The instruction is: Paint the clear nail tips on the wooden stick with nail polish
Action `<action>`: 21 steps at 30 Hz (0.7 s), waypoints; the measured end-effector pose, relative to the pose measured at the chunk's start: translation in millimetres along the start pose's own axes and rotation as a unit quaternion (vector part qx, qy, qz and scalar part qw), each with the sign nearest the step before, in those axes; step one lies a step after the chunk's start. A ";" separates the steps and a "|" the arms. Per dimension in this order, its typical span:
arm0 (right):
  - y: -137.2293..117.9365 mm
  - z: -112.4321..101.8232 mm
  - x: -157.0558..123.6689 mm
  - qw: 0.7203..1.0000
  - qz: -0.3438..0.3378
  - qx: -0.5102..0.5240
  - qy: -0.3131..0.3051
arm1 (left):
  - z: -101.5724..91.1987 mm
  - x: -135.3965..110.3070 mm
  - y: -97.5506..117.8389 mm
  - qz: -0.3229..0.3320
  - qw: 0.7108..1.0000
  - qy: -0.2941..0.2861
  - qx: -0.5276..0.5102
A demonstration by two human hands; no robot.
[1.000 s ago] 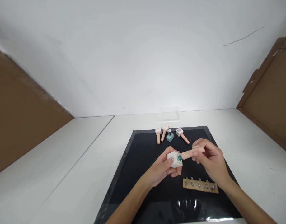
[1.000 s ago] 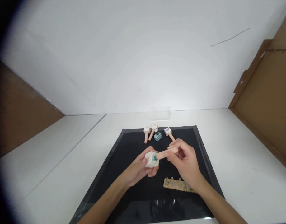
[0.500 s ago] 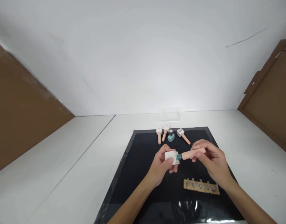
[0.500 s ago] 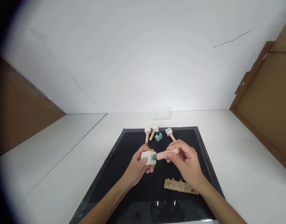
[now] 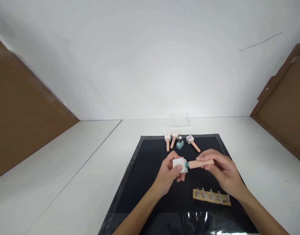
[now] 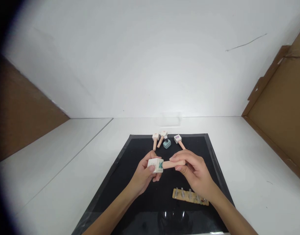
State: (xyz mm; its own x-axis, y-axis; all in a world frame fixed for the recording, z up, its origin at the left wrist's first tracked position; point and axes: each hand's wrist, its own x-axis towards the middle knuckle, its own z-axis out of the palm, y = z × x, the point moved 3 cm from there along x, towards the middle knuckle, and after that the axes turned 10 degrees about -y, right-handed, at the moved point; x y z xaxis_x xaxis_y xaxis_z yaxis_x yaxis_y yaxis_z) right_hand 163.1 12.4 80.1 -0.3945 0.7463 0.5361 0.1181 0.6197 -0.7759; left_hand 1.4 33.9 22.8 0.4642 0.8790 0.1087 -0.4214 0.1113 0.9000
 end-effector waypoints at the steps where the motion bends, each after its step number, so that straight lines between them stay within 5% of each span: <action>1: -0.1 0.4 0.1 1.000 0.002 -0.004 -0.010 | 0.8 0.5 0.2 0.001 1.000 -0.005 0.000; 9: 4.3 -0.6 -3.4 0.999 0.003 0.045 -0.002 | -2.6 0.3 2.6 0.007 1.000 0.027 -0.015; 21: 13.4 -0.6 -7.3 0.992 0.048 0.119 0.021 | -2.2 -1.3 2.1 0.026 0.998 -0.008 -0.052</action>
State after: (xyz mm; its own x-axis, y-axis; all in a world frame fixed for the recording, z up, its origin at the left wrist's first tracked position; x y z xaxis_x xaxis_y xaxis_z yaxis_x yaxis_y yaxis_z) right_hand 168.1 15.4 66.1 -0.3531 0.8120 0.4648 -0.0662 0.4738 -0.8781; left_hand -1.8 34.0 23.7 0.4521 0.8772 0.1614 -0.5239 0.1148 0.8440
